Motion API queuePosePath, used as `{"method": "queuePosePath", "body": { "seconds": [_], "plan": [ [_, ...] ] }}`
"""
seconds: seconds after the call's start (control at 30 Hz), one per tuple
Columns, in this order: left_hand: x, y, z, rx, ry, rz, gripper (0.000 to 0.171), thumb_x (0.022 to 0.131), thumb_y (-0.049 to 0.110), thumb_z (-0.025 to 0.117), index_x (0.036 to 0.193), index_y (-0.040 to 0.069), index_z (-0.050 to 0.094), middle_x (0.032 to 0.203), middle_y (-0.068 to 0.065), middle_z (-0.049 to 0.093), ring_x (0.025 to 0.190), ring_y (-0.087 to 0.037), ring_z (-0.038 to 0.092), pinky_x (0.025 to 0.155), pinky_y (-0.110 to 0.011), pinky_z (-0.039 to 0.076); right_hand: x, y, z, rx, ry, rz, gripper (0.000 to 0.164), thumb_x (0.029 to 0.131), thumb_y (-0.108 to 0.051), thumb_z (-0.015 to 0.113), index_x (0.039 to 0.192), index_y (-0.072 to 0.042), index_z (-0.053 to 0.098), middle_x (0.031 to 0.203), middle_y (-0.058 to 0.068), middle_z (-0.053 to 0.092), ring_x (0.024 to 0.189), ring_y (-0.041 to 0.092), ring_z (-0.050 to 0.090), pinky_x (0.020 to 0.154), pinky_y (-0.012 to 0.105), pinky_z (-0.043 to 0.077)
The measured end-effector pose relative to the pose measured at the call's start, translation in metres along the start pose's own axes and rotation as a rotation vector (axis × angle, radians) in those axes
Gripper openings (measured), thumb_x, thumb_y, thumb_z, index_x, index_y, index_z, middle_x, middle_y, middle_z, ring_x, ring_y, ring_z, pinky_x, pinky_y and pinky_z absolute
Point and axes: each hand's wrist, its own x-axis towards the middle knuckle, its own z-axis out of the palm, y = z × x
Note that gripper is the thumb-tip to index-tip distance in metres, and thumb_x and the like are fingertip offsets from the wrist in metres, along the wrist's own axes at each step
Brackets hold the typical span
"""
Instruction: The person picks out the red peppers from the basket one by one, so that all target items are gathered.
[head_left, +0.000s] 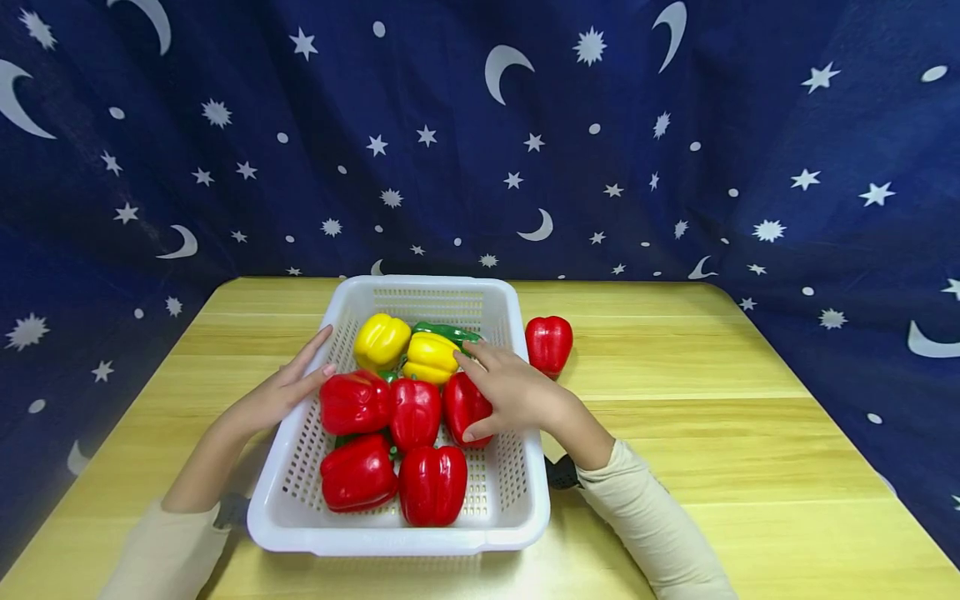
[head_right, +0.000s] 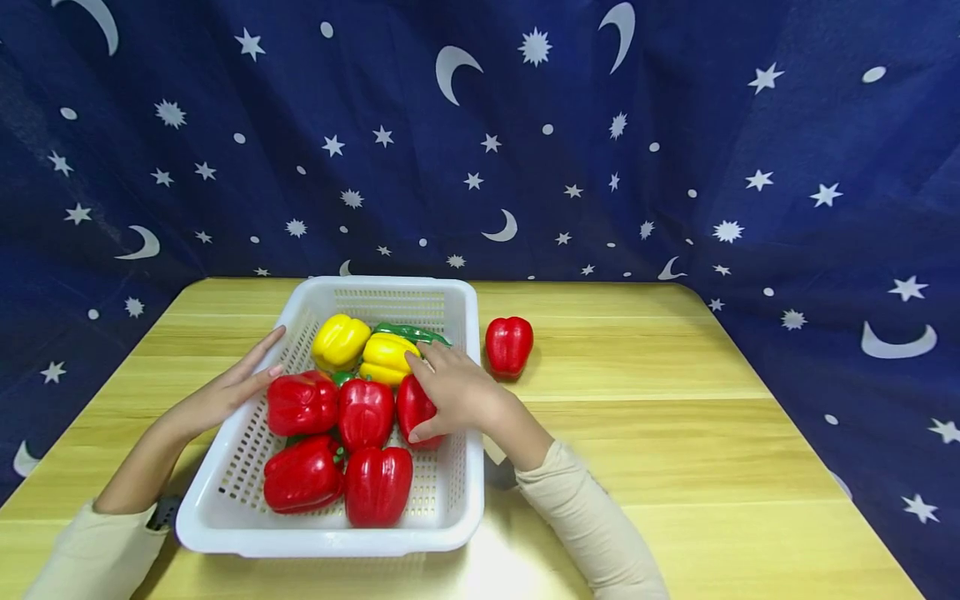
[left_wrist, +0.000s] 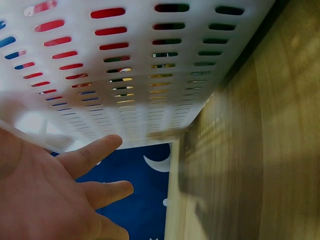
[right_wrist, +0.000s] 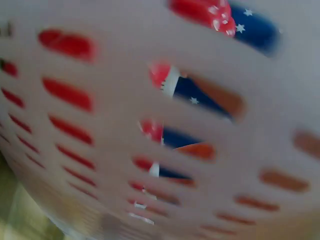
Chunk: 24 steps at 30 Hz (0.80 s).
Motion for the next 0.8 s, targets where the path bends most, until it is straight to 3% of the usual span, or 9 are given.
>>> {"method": "queuePosePath", "body": {
  "seconds": [0.17,0.8],
  "plan": [
    [-0.001,0.002,0.000,0.008,0.000,0.005,0.070,0.096,0.027,0.041,0.146,0.032,-0.007,0.148,-0.029,0.010,0.089,-0.038,0.065,0.054,-0.047,0.056,0.004,-0.007,0.006,-0.139,-0.040,0.038,0.096,0.066,-0.051,0.074,0.142,-0.010,0.031,0.144,0.011,0.035,0.135,0.028,0.027,0.115,0.047,0.016],
    [-0.001,0.002,0.001,-0.007,-0.009,0.005,0.070,0.096,0.026,0.041,0.146,0.032,-0.008,0.148,-0.029,0.010,0.092,-0.040,0.064,0.054,-0.048,0.056,0.011,-0.016,0.013,-0.343,-0.110,0.121,0.109,0.060,-0.047,0.078,0.146,-0.013,0.020,0.140,0.005,0.041,0.129,0.023,0.038,0.113,0.046,0.020]
  ]
}}
